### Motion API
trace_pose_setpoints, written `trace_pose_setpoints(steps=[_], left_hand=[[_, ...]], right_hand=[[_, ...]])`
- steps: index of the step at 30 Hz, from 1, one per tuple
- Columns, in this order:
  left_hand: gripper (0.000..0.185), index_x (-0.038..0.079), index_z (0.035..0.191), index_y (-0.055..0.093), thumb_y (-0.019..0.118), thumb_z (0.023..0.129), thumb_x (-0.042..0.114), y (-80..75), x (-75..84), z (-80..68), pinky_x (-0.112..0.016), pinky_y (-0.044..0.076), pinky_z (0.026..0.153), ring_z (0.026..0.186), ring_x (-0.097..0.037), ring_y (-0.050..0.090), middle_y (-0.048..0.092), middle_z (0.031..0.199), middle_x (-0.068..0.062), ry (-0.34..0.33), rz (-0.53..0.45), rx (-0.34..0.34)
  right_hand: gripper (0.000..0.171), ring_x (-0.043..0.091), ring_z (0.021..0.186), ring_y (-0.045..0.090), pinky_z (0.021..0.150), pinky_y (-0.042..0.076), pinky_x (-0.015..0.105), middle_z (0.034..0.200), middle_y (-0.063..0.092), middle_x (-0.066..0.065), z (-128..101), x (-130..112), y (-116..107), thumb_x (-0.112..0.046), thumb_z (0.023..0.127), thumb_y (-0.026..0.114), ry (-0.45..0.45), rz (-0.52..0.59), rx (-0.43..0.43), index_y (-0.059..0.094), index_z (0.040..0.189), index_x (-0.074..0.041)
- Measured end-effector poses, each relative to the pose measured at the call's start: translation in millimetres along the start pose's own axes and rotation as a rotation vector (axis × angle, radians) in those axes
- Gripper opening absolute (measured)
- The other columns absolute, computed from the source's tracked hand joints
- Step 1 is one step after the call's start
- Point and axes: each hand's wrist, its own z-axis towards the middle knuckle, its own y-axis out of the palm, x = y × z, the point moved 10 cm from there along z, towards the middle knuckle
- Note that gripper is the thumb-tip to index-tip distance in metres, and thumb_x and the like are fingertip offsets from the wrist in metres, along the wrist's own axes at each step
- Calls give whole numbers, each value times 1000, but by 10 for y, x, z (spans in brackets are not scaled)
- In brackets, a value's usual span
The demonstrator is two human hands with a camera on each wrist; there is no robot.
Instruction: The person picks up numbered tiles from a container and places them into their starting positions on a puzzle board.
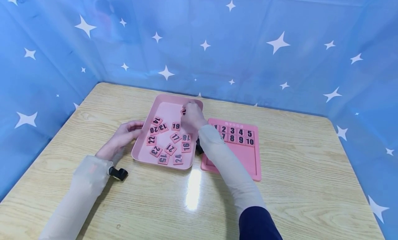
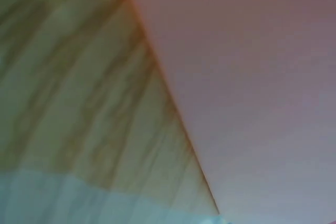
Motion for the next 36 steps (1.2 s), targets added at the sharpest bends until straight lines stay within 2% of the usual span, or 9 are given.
trace_pose_setpoints(steps=[4, 9, 13, 16, 19, 24, 27, 32, 36], left_hand=[[40, -11, 127, 48, 55, 89, -1, -4, -8, 1, -16, 50, 73, 87, -11, 55, 54, 119, -29, -14, 8, 2], [40, -11, 127, 48, 55, 89, -1, -2, -3, 3, -16, 50, 74, 89, -12, 55, 53, 120, -29, -10, 9, -4], [40, -12, 127, 48, 54, 89, -2, 1, -1, 4, -16, 50, 74, 89, -12, 55, 53, 120, -30, -6, 11, -3], [40, -11, 127, 48, 54, 89, -1, 3, -4, 1, -16, 50, 74, 89, -12, 55, 54, 120, -29, -12, 18, -2], [40, -11, 127, 48, 54, 88, -1, 5, -7, -3, -16, 50, 73, 89, -12, 55, 54, 120, -28, -15, 16, -1], [41, -11, 127, 48, 55, 88, -1, 6, -9, 3, -17, 51, 73, 88, -12, 55, 53, 120, -29, -13, 9, -1], [41, -11, 127, 48, 55, 88, -1, 3, -7, 2, -16, 50, 75, 92, -15, 56, 53, 121, -29, -11, 15, -1], [40, -11, 127, 48, 54, 89, 0, -2, 12, -8, -14, 48, 76, 98, -20, 54, 53, 122, -29, 0, 24, -2], [40, -11, 127, 48, 53, 89, -1, 8, 28, -20, -13, 48, 77, 99, -19, 54, 52, 123, -29, 5, 32, -4]], right_hand=[[40, 20, 89, 55, 76, 50, 29, 117, 51, 14, -11, 43, 3, -17, 81, 71, 47, 36, 16, 54, 113, 0], [17, 19, 69, 52, 58, 44, 26, 86, 52, 8, -31, 74, 2, -17, 86, 66, 82, 31, 32, 56, 90, -5], [14, 17, 61, 48, 56, 39, 24, 69, 49, 5, -20, 58, -8, -13, 85, 66, 60, 39, 30, 57, 80, -4], [12, 16, 64, 50, 59, 42, 25, 70, 53, 4, -22, 25, -27, -13, 84, 69, 25, 58, 21, 62, 81, -4], [16, 19, 78, 56, 71, 48, 29, 85, 61, 6, -61, -41, -119, -13, 81, 73, -33, 95, 26, 65, 90, -3], [30, 27, 96, 56, 88, 47, 38, 102, 63, 14, -305, -169, -402, -9, 78, 75, -186, 101, 38, 64, 103, 2], [32, 28, 98, 56, 89, 47, 40, 103, 62, 16, -535, -135, -537, -9, 78, 74, -239, 75, 35, 63, 106, 3], [33, 28, 97, 56, 87, 48, 42, 102, 61, 14, -943, 138, -633, -13, 80, 74, -246, 54, 18, 63, 107, 3], [29, 26, 86, 57, 77, 51, 39, 93, 63, 12, -1222, 388, -637, -8, 77, 75, -251, 16, 27, 65, 102, 4]])
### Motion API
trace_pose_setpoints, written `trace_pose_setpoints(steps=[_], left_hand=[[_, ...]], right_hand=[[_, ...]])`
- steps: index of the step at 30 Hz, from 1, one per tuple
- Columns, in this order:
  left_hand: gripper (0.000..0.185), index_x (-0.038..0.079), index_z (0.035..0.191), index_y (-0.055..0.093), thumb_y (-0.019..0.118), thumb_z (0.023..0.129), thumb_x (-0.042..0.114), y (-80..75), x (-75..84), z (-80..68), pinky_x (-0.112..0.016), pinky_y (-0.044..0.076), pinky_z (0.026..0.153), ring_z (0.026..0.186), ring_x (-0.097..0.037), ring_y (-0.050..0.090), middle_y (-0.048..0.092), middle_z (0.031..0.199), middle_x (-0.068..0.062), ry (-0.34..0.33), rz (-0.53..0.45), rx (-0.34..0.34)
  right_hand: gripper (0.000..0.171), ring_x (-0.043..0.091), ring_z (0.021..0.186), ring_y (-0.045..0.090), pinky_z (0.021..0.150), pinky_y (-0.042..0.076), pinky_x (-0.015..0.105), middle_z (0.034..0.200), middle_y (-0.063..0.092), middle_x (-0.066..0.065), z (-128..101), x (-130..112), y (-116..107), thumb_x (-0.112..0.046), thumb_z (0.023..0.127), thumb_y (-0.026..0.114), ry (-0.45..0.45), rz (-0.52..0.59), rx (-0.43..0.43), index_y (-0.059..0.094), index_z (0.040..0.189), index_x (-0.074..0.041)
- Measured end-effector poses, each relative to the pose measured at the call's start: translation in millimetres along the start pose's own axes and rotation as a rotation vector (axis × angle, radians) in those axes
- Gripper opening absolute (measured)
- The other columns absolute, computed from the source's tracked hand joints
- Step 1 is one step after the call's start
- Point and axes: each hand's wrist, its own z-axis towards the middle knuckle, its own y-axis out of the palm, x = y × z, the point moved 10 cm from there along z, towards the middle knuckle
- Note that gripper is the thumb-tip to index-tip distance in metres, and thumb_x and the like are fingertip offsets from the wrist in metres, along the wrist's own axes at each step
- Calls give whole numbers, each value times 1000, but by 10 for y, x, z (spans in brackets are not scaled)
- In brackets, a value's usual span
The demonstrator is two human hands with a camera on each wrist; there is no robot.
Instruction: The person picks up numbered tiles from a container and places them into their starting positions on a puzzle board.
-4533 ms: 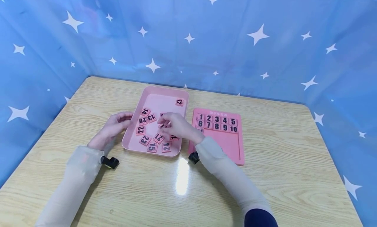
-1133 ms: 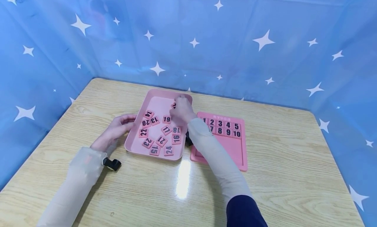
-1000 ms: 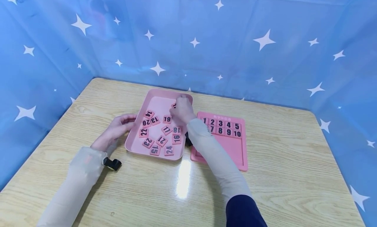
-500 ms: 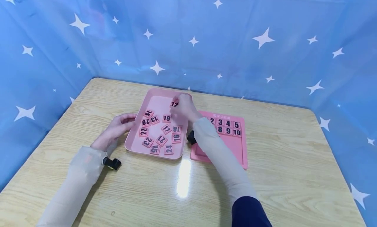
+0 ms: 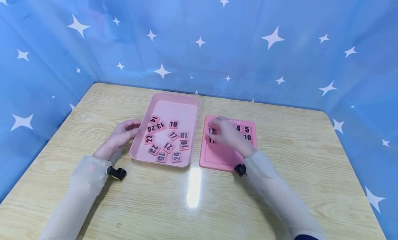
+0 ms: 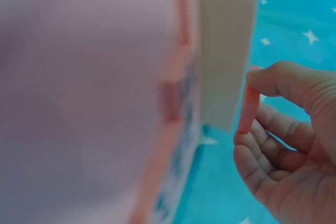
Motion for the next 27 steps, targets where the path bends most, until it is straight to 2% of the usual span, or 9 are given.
trace_pose_setpoints(steps=[4, 9, 17, 22, 27], left_hand=[[41, -11, 128, 47, 53, 89, -1, -5, 2, -4, -13, 48, 77, 101, -22, 54, 52, 123, -29, -7, 5, -1], [41, -12, 128, 46, 54, 89, -1, 3, 7, -6, -13, 48, 78, 104, -25, 53, 51, 124, -30, -7, 0, -8], [42, -11, 129, 46, 54, 90, 0, 1, 2, -14, -13, 47, 78, 106, -28, 52, 51, 125, -29, -11, -3, -4], [41, -11, 129, 47, 54, 90, 1, 3, -10, -12, -14, 48, 77, 102, -22, 53, 51, 124, -29, -19, -12, -4], [41, -9, 128, 48, 55, 90, 2, -7, -16, 2, -14, 48, 77, 97, -17, 54, 53, 123, -27, -29, 0, 7]], right_hand=[[28, 21, 78, 55, 69, 50, 33, 89, 64, 11, -210, 138, 29, -2, 75, 75, 9, -26, -8, 66, 100, 4], [28, 18, 76, 52, 67, 48, 30, 88, 65, 9, -333, 232, 64, -2, 74, 76, 36, -47, -21, 67, 100, 3], [24, 22, 83, 57, 76, 51, 36, 90, 66, 10, -370, 257, 93, 0, 73, 76, 37, -64, -16, 67, 95, 1], [24, 27, 89, 58, 82, 50, 41, 92, 65, 10, -376, 247, 90, 3, 72, 75, 32, -86, -7, 67, 95, 1], [22, 25, 86, 57, 79, 51, 40, 89, 64, 8, -375, 244, 87, 3, 71, 75, 29, -89, -2, 66, 90, -1]])
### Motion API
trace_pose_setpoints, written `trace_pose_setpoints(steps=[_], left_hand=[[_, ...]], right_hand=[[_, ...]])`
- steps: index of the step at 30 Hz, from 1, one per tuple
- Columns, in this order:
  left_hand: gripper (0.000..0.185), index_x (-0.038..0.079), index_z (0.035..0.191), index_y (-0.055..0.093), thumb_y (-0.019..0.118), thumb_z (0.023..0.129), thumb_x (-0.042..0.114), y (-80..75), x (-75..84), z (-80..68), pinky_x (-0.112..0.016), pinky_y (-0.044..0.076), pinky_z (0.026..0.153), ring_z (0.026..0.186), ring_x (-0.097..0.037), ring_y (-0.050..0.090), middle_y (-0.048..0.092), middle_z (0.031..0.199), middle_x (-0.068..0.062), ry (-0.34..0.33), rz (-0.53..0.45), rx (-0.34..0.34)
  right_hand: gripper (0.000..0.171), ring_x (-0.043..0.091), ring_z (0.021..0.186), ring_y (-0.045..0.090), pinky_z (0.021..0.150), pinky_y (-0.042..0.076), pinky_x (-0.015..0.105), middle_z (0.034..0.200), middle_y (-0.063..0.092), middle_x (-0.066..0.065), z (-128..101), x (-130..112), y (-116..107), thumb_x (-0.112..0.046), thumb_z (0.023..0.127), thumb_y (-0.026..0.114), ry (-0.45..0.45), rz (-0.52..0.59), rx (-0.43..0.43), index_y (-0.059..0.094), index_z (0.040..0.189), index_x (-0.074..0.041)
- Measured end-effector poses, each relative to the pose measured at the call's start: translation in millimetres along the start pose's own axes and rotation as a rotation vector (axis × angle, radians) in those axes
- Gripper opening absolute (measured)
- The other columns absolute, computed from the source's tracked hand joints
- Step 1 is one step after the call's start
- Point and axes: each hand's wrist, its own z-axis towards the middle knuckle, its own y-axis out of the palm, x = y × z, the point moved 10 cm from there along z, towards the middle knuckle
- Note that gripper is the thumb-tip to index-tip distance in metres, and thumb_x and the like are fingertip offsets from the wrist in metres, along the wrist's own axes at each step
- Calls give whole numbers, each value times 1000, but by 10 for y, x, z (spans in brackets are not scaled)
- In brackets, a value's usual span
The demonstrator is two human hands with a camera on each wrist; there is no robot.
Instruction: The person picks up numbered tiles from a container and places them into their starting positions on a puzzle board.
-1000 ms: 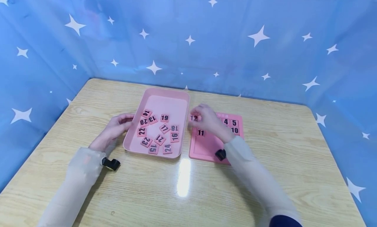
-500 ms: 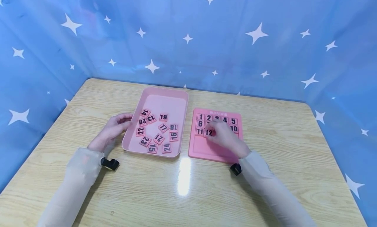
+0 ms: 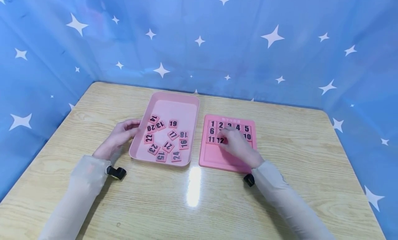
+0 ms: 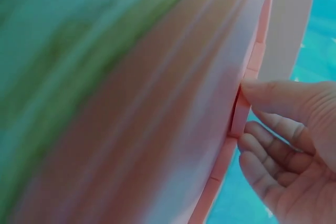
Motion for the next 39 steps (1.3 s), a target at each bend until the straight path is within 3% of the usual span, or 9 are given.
trace_pose_setpoints(steps=[5, 10, 14, 19, 24, 28, 33, 39], left_hand=[[41, -8, 129, 48, 55, 89, 2, 9, 11, 18, -16, 49, 79, 101, -22, 53, 53, 123, -26, -6, 7, -10], [40, -9, 128, 48, 55, 89, 2, 11, 20, 25, -16, 48, 79, 102, -24, 53, 53, 123, -27, 2, 10, -12], [41, -10, 128, 48, 55, 89, 1, 10, 13, 22, -16, 49, 77, 100, -23, 54, 52, 123, -28, -2, -3, -17], [41, -10, 129, 47, 54, 89, -1, -2, 13, 16, -17, 50, 76, 97, -21, 55, 51, 124, -29, 0, -10, -18], [41, -11, 128, 47, 54, 89, -1, -5, 8, 15, -17, 51, 75, 96, -21, 56, 52, 123, -30, 5, -18, -18], [41, -11, 128, 47, 54, 89, 0, -3, 5, 13, -17, 51, 76, 97, -22, 56, 52, 123, -29, -2, -22, -17], [41, -10, 128, 47, 54, 89, -1, 1, 11, 17, -17, 50, 76, 97, -22, 55, 52, 123, -29, 0, -23, -16], [40, -11, 127, 49, 55, 89, -1, -2, -1, 27, -16, 50, 74, 90, -13, 55, 54, 120, -29, 16, -24, -13]], right_hand=[[21, 21, 79, 54, 71, 49, 34, 84, 59, 5, 11, 30, -5, 1, 70, 77, 24, 2, -8, 62, 83, -4], [22, 24, 80, 56, 71, 49, 37, 85, 61, 9, 83, -41, -93, -4, 72, 78, 8, 13, 2, 63, 87, -2], [25, 28, 85, 57, 74, 50, 41, 90, 62, 14, 258, -236, -199, -8, 76, 77, -38, 77, 27, 63, 94, 2], [30, 28, 92, 59, 83, 52, 41, 100, 63, 15, 633, -654, -183, -11, 79, 75, -97, 159, -13, 62, 103, 2], [29, 28, 96, 60, 85, 51, 39, 103, 64, 17, 1074, -1040, 15, -6, 79, 73, -132, 253, -85, 62, 104, 3], [29, 27, 98, 60, 87, 50, 35, 106, 65, 17, 1340, -1216, 253, -8, 81, 72, -112, 223, -164, 63, 107, 3], [33, 24, 105, 58, 90, 48, 29, 114, 63, 14, 1523, -1218, 593, -8, 85, 67, -15, 195, -309, 62, 116, 0], [27, 21, 97, 62, 83, 51, 24, 106, 67, 12, 1647, -1195, 807, 0, 81, 67, -3, 230, -340, 66, 108, 1]])
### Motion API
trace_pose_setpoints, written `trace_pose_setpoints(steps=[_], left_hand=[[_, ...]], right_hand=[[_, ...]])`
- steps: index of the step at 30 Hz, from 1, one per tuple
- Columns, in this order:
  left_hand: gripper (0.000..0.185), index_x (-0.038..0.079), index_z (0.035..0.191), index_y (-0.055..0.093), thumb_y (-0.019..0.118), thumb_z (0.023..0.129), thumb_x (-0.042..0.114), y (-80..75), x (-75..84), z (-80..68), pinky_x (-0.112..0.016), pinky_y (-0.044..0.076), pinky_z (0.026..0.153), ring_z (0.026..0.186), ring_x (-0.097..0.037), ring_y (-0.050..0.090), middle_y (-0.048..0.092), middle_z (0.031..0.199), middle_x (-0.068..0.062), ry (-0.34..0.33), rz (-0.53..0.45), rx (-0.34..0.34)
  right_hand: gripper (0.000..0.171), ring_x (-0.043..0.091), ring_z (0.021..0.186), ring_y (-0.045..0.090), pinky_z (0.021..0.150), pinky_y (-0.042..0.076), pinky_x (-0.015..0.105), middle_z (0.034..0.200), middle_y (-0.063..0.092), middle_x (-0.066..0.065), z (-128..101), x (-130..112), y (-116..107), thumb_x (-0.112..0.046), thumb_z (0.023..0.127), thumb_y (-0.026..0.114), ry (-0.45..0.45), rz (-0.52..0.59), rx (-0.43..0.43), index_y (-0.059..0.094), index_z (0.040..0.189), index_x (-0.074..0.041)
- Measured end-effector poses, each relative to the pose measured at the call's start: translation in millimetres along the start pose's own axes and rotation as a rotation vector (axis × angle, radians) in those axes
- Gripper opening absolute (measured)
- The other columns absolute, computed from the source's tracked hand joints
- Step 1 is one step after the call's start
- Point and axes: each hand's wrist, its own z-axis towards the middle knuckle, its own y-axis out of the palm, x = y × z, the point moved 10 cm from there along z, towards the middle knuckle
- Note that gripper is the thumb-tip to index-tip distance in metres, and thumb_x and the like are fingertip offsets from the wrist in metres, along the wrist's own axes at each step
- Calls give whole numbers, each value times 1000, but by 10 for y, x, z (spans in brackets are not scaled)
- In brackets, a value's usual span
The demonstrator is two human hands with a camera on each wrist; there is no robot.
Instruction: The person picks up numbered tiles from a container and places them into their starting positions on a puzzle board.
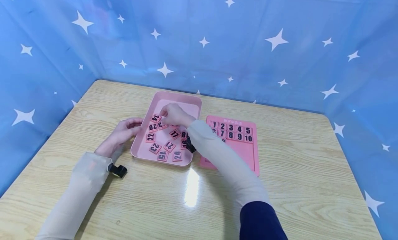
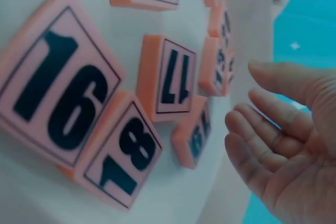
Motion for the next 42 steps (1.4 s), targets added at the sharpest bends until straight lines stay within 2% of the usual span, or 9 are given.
trace_pose_setpoints(steps=[8, 15, 22, 28, 31, 37, 42], left_hand=[[40, -10, 128, 48, 55, 90, 0, 26, 1, -5, -17, 50, 76, 96, -20, 55, 53, 122, -28, -16, 20, -8], [39, -11, 127, 49, 54, 89, -1, 34, 32, -5, -16, 50, 76, 91, -14, 55, 54, 121, -29, -1, 21, -4], [39, -10, 127, 49, 55, 89, 0, 41, 40, 8, -16, 49, 76, 93, -15, 55, 54, 122, -28, -5, 19, -8], [41, -7, 129, 48, 55, 89, 0, 48, 19, 10, -18, 51, 76, 93, -17, 55, 54, 122, -26, -31, 5, -15], [41, -7, 129, 49, 55, 89, 1, 50, 8, 3, -19, 51, 76, 94, -18, 56, 54, 122, -26, -37, 3, -16], [40, -6, 128, 49, 55, 90, 1, 31, -21, -8, -17, 50, 76, 96, -20, 55, 54, 122, -25, -41, 8, -3], [40, -8, 128, 48, 55, 90, 1, 11, -21, -20, -17, 50, 78, 99, -21, 55, 53, 123, -26, -28, 17, 4]], right_hand=[[27, 18, 91, 60, 79, 50, 21, 97, 68, 7, 89, 96, 132, -2, 75, 75, 57, 16, -29, 69, 101, -3], [35, 19, 92, 58, 82, 48, 22, 98, 66, 10, 80, 136, 108, 1, 71, 77, 53, -3, -15, 65, 103, 0], [30, 17, 85, 55, 76, 48, 22, 94, 64, 8, 52, 177, 103, 0, 74, 76, 71, -14, -27, 66, 102, -1], [26, 17, 79, 53, 70, 47, 23, 87, 62, 6, 31, 150, 80, -5, 74, 76, 49, -80, -37, 65, 98, -2], [26, 16, 77, 52, 69, 46, 23, 85, 61, 5, 4, 130, 24, -9, 74, 78, 34, -71, -24, 65, 96, -2], [26, 17, 81, 54, 75, 48, 25, 89, 62, 6, -188, 28, -217, -11, 76, 76, -15, -29, 42, 64, 97, -2], [28, 21, 87, 58, 80, 49, 31, 91, 64, 8, -533, -13, -418, -12, 74, 77, -66, -52, 107, 63, 95, -1]])
